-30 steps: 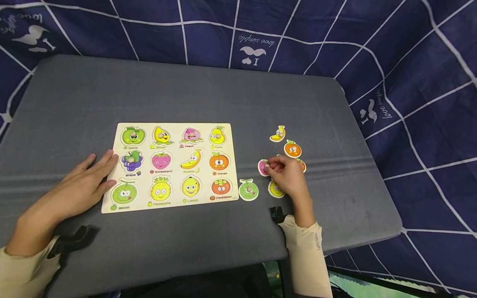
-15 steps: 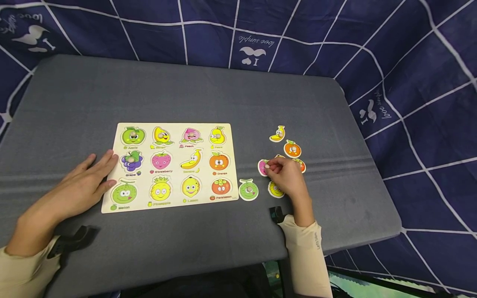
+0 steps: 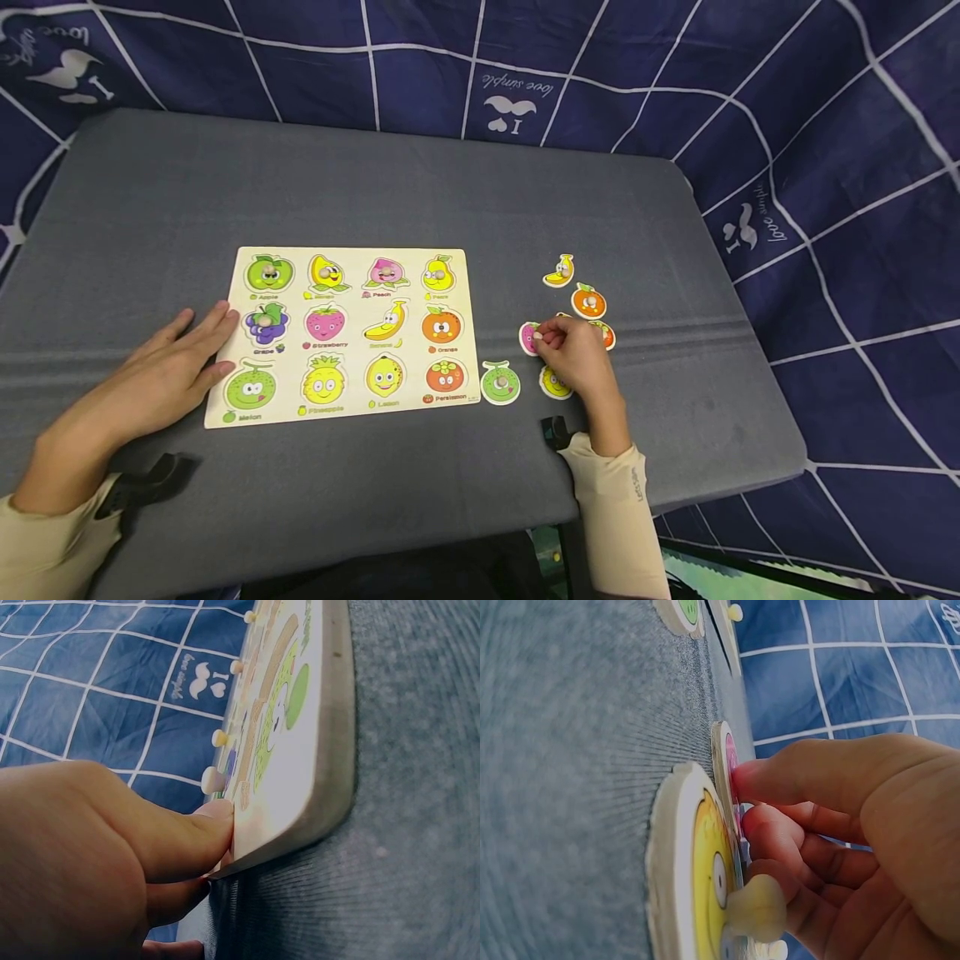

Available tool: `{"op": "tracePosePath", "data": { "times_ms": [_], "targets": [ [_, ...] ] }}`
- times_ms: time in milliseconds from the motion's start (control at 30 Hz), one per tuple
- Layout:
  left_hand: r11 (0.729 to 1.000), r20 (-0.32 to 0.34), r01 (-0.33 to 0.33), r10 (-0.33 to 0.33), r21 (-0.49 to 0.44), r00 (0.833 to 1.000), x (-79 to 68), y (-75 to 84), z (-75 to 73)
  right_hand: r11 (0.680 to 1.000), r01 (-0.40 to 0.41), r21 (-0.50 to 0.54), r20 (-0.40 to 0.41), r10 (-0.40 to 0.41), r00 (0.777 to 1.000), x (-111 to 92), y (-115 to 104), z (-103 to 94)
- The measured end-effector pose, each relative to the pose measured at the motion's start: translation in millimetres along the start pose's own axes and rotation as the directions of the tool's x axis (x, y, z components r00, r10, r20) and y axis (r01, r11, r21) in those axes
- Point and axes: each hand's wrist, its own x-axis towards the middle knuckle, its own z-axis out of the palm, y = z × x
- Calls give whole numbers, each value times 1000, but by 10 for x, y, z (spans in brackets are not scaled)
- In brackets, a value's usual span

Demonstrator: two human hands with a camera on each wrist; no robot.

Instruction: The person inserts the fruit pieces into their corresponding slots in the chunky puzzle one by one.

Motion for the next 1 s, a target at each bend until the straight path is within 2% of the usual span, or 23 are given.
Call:
{"op": "tracePosePath", "data": {
  "times_ms": [233, 600, 1000],
  "targets": [
    [1000, -1, 2, -2, -4, 1000, 2, 7, 3, 1000, -8, -8, 14, 8, 1000, 6, -44, -7],
    [1000, -14, -6, 5, -8, 1000, -6, 5, 10, 999, 18, -40, -15, -19, 1000, 31, -113, -10],
    [1000, -12, -8, 7, -8, 1000, -4, -7, 10, 996, 89, -16, -19, -89, 996, 73, -199, 19]
  ]
}}
